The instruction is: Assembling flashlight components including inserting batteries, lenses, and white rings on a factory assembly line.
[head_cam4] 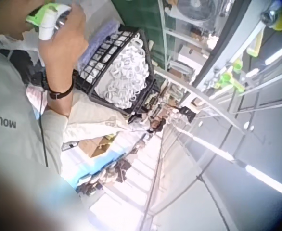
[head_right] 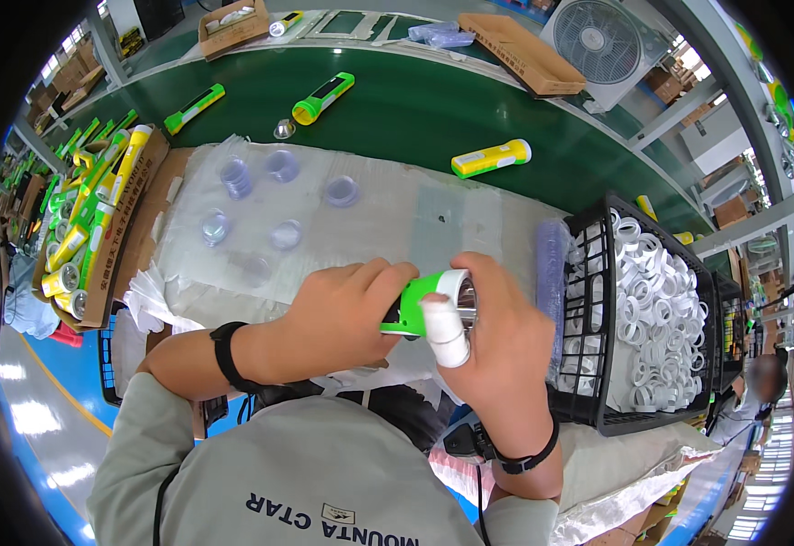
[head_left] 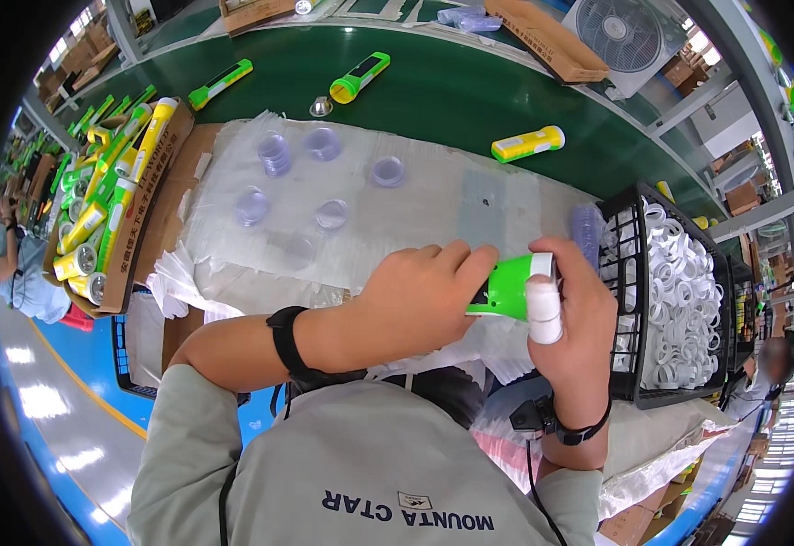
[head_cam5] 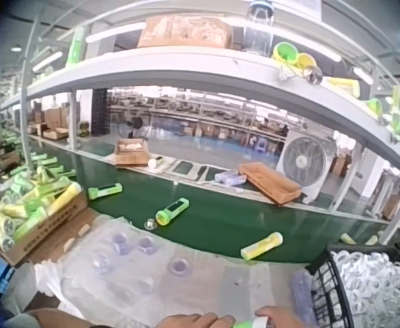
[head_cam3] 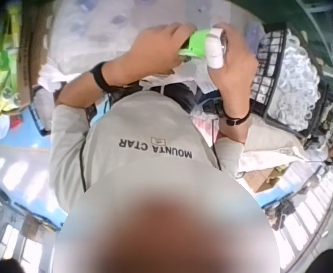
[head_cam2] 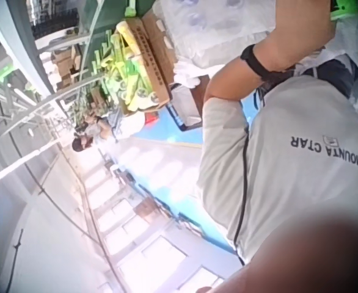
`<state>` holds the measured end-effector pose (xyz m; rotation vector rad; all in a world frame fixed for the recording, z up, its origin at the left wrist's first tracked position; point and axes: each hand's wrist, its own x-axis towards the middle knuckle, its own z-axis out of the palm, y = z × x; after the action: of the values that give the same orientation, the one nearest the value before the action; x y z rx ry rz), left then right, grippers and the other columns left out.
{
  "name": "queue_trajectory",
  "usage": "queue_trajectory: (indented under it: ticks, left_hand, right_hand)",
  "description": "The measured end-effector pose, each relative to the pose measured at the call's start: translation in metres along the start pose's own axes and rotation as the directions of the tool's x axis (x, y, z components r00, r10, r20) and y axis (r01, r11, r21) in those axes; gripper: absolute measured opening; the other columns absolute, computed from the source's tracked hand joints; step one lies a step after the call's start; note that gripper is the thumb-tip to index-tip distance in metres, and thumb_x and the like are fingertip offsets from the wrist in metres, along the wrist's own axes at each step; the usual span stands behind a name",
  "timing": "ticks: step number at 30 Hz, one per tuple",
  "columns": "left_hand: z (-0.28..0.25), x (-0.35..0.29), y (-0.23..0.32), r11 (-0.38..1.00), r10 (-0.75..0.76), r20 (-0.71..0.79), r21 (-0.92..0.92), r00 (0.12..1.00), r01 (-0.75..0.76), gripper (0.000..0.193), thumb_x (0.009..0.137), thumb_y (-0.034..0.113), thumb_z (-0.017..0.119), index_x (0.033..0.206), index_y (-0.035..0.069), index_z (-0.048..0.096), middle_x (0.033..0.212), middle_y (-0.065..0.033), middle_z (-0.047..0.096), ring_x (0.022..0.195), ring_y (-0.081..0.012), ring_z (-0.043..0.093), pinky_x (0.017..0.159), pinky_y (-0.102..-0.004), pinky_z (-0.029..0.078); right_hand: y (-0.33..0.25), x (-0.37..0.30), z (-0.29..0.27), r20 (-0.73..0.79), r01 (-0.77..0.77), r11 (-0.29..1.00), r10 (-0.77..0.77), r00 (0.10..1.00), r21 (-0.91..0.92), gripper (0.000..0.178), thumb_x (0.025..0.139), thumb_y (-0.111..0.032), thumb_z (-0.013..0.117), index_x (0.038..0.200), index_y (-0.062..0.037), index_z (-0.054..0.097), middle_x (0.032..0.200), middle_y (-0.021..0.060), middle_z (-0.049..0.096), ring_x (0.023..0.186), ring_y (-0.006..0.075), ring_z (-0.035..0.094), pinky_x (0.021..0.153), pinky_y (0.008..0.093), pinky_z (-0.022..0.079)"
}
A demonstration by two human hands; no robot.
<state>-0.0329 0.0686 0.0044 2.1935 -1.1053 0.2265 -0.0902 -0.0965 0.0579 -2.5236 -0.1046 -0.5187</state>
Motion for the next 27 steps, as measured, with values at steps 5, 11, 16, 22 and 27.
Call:
queue_trajectory:
  ticks: [5,11,16,22,27]
  left_hand:
    - [0.007,0.003,0.014,0.978,-0.060,-0.008,-0.201,0.998,0.057,0.050,0.064,0.012,0.071,0.107,0.003,0.047,0.082,-0.0175,0.061,0.065,-0.0377,0.061,0.056,-0.0423,0.049]
    - [-0.002,-0.008,0.024,0.897,-0.092,0.135,-0.418,0.987,0.141,0.054,0.065,0.010,0.069,0.110,0.003,0.040,0.077,-0.0198,0.060,0.065,-0.0394,0.060,0.056,-0.0442,0.049]
    - [-0.019,-0.013,0.026,0.485,0.309,0.528,-0.803,0.791,0.346,0.049,0.068,0.009,0.063,0.112,0.002,0.043,0.077,-0.0223,0.060,0.063,-0.0379,0.061,0.055,-0.0419,0.049]
    - [-0.026,-0.001,0.030,0.784,-0.105,0.437,-0.517,0.893,0.345,0.047,0.072,0.013,0.059,0.116,0.004,0.045,0.073,-0.0219,0.062,0.066,-0.0401,0.062,0.059,-0.0433,0.050]
    - [-0.020,-0.008,0.014,0.678,0.075,0.571,-0.630,0.818,0.378,0.047,0.074,0.015,0.060,0.116,0.003,0.045,0.073,-0.0201,0.063,0.065,-0.0375,0.062,0.059,-0.0433,0.050]
  right_hand:
    - [0.008,0.018,-0.003,-0.104,0.290,0.951,-0.279,0.955,0.107,0.020,0.079,-0.017,0.061,0.092,-0.0024,0.057,0.075,0.0128,0.057,0.059,0.0269,0.059,0.055,0.0309,0.048]
    - [-0.005,0.017,-0.014,0.016,0.327,0.931,-0.334,0.942,0.163,0.020,0.079,-0.020,0.059,0.087,-0.0019,0.059,0.069,0.0106,0.052,0.050,0.0231,0.052,0.045,0.0294,0.042]
    - [-0.014,0.016,-0.040,0.145,0.634,0.686,-0.711,0.688,0.357,0.024,0.074,-0.029,0.062,0.086,-0.0079,0.064,0.071,0.0080,0.054,0.047,0.0211,0.050,0.041,0.0300,0.035]
    - [-0.015,0.013,-0.032,0.187,0.356,0.928,-0.371,0.910,0.111,0.033,0.077,-0.039,0.062,0.094,-0.0100,0.063,0.081,0.0103,0.059,0.060,0.0258,0.056,0.051,0.0325,0.042]
    - [0.013,0.007,-0.016,0.303,0.194,0.889,-0.336,0.892,0.415,0.050,0.084,-0.050,0.056,0.095,-0.0016,0.061,0.090,0.0133,0.062,0.073,0.0294,0.062,0.064,0.0384,0.049]
